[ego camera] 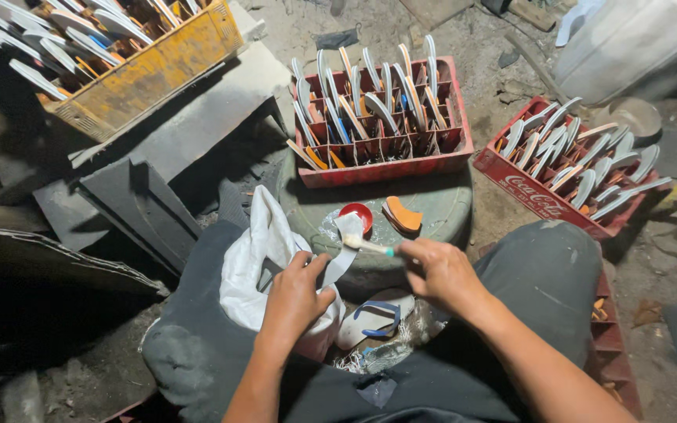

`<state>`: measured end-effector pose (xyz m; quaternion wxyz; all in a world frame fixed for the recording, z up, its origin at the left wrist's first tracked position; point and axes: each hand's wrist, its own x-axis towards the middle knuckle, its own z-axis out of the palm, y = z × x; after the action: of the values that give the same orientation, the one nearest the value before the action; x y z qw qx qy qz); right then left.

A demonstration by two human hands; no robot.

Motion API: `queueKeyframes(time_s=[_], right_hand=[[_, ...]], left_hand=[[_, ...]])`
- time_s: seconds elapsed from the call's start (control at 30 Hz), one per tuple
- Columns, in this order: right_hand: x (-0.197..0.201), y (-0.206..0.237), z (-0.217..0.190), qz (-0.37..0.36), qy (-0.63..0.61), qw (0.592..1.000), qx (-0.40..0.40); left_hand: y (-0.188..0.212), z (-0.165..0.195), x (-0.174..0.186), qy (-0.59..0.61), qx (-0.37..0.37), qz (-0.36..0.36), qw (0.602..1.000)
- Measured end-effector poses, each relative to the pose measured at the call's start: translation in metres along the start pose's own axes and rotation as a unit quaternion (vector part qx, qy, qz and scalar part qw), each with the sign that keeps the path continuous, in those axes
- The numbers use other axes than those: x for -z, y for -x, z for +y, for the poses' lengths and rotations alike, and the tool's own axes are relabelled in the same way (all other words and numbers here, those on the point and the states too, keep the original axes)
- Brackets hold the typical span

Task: The person sits on the floor and repeatedly applies a red adhesive from a small container onto curved shoe sole pieces using a toothbrush. They handle several sole pieces one at a time, dip the brush into the adhesive, and spread it across the surfaces before placing the pieces into a red crate.

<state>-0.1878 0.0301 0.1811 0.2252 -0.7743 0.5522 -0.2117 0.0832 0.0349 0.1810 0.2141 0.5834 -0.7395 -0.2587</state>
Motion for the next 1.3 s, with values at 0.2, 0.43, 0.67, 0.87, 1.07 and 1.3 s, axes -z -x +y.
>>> queueKeyframes(time_s=[0.2, 0.43, 0.67, 0.87, 1.07, 1.3], right_hand=[[0.027, 0.016, -0.009, -0.03, -0.004, 0.999, -0.015], [0.036, 0.016, -0.026, -0.004, 0.016, 0.999, 0.051], [0.05, 0.022, -0.031, 0.001, 0.027, 1.0, 0.009], [0.049, 0.027, -0.041, -0.028, 0.032, 0.999, 0.007], [0.061, 0.027, -0.044, -0.01, 0.058, 0.998, -0.007], [0.061, 0.036, -0.035, -0.012, 0.046, 0.998, -0.031]], left_hand=[[0.003, 0.008, 0.014, -0.038, 0.003, -0.013, 0.999], [0.003, 0.022, 0.019, -0.03, -0.028, 0.008, 0.999], [0.004, 0.032, 0.025, -0.042, -0.022, -0.016, 0.999], [0.006, 0.036, 0.026, -0.039, -0.036, -0.001, 0.999], [0.004, 0.043, 0.024, -0.041, -0.046, -0.01, 0.998], [0.003, 0.039, 0.024, -0.036, -0.049, 0.005, 0.998]])
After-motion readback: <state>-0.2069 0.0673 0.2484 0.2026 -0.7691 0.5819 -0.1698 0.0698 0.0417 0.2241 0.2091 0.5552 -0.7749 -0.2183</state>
